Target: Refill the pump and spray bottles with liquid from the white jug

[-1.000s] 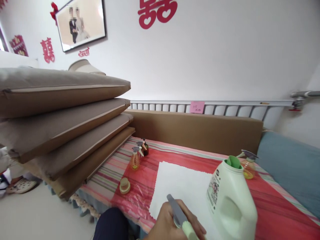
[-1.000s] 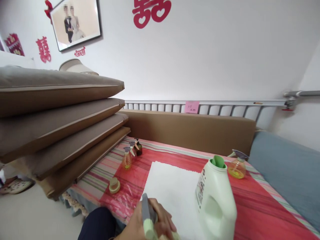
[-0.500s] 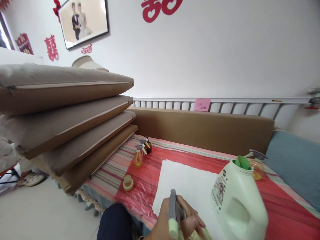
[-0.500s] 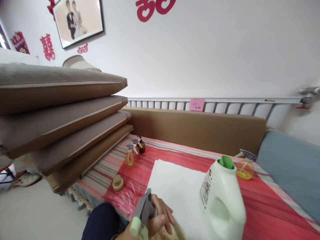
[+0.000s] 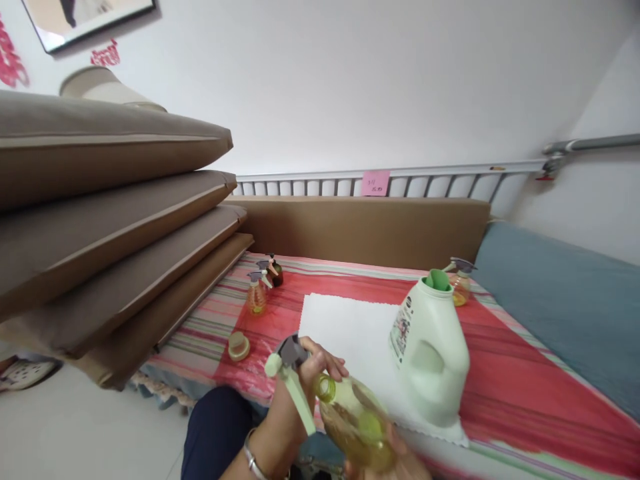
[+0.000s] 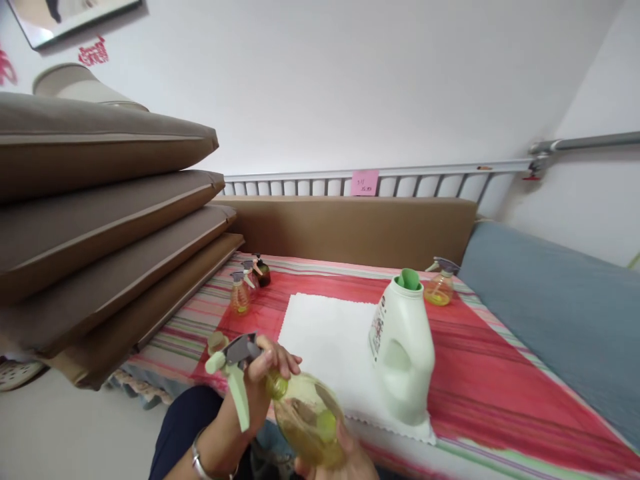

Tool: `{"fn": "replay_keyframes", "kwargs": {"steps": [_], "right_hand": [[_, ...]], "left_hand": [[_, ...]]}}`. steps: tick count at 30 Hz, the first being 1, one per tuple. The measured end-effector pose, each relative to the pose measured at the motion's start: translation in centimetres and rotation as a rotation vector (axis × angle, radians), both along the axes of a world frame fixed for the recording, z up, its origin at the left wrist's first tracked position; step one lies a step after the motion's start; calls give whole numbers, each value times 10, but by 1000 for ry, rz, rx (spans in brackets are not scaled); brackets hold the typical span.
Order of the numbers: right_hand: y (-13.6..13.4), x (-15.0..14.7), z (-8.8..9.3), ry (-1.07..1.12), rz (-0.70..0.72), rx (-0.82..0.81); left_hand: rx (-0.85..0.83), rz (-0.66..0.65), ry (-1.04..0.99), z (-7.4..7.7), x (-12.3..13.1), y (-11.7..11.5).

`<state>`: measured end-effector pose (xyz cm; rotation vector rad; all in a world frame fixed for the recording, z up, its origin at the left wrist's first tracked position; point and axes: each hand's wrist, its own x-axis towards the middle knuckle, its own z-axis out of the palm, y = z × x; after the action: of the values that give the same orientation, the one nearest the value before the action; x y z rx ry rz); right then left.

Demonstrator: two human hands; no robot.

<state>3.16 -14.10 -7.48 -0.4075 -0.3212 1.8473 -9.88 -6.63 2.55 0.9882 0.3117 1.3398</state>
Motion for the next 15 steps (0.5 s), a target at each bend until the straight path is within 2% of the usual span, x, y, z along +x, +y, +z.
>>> {"fn": "replay_keyframes", "kwargs": {"steps": [5, 8, 12, 15], "right_hand": [[5, 7, -17, 44, 4, -67], [6, 13, -28, 54, 11, -112], [6, 21, -37, 84, 19, -114], [8, 27, -35, 72, -37, -49]], "left_hand": [[-43, 27, -63, 8, -9, 13], [5, 74, -55, 20, -19, 22], [124, 247, -23, 45, -39, 38], [190, 423, 31, 50, -46, 45]]}}
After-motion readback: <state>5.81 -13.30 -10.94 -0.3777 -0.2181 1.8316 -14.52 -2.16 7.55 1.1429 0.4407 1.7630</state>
